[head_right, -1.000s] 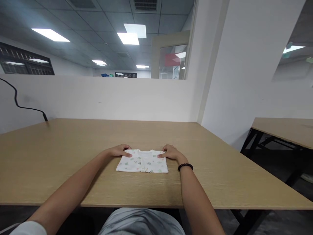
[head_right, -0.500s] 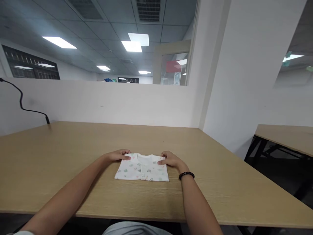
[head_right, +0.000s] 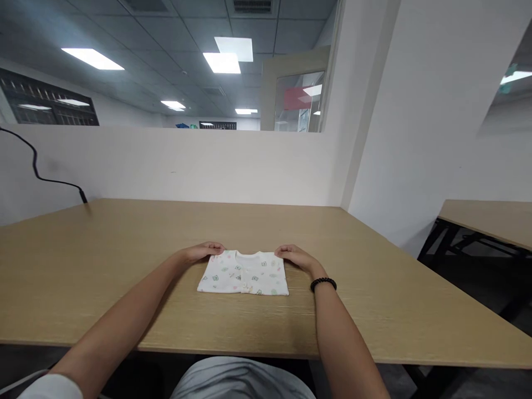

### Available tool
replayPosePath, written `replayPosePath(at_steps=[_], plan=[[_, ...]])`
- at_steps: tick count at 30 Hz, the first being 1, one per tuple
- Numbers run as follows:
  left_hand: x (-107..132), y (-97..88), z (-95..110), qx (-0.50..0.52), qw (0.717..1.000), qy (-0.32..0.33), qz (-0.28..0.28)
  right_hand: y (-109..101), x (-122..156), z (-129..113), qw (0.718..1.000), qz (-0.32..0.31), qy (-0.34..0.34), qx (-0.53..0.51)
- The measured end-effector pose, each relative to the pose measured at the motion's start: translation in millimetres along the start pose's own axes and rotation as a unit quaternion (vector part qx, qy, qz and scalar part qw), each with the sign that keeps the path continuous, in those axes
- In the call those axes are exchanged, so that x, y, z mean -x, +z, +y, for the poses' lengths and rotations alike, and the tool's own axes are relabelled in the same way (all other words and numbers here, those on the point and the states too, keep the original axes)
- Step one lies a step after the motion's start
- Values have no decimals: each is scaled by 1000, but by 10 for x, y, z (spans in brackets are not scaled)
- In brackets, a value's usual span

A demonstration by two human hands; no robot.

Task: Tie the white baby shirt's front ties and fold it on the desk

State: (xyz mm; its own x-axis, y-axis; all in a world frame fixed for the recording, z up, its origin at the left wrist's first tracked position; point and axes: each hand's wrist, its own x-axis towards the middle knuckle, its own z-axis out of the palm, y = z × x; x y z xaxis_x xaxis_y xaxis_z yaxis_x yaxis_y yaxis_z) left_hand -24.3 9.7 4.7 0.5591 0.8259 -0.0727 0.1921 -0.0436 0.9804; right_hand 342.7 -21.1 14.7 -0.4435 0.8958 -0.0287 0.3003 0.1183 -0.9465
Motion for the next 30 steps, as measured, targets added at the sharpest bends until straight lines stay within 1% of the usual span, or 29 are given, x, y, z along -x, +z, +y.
replayPosePath(at_steps=[3, 8, 10, 12, 15, 17, 19, 21, 22, 23, 24, 25, 26, 27, 28, 29, 30], plan=[[-25, -27, -16, -10, 1000, -8, -5, 5, 4, -11, 1000, 3, 8, -13], [-23, -18, 30, -31, 999, -15, -10, 7, -2, -40, 1000, 18, 3, 12], [-10, 20, 64, -60, 998, -24, -16, 23, 2, -58, 999, 8, 8, 34], [-5, 69, 92, -116, 993, -29, -9, 64, 1, -93, 997, -9, 13, 81], [-13, 139, 135, -208, 977, -39, 7, 169, -11, -187, 984, -30, 9, 174], [-10, 172, 193, -268, 962, -51, 1, 250, -7, -268, 973, -43, 3, 226], [21, 204, 291, -331, 941, -66, -26, 324, 30, -344, 962, -69, 11, 266], [99, 268, 413, -394, 912, -94, -62, 391, 114, -398, 947, -80, 44, 307], [157, 325, 473, -425, 896, -107, -67, 428, 171, -415, 939, -65, 64, 332], [227, 406, 525, -458, 880, -117, -55, 473, 235, -425, 930, -33, 80, 358], [305, 513, 566, -491, 864, -108, -19, 528, 302, -428, 918, 12, 82, 387], [388, 644, 594, -523, 850, -63, 35, 595, 369, -425, 907, 54, 68, 413], [473, 796, 607, -539, 840, 1, 68, 677, 433, -416, 897, 84, 37, 432], [556, 960, 607, -533, 841, 56, 73, 770, 491, -402, 892, 98, -2, 441], [635, 1128, 595, -512, 852, 87, 57, 871, 544, -381, 892, 92, -38, 441], [710, 1288, 572, -486, 869, 89, 12, 975, 591, -354, 895, 75, -60, 436], [781, 1433, 541, -458, 885, 77, -40, 1075, 637, -323, 900, 51, -69, 427]])
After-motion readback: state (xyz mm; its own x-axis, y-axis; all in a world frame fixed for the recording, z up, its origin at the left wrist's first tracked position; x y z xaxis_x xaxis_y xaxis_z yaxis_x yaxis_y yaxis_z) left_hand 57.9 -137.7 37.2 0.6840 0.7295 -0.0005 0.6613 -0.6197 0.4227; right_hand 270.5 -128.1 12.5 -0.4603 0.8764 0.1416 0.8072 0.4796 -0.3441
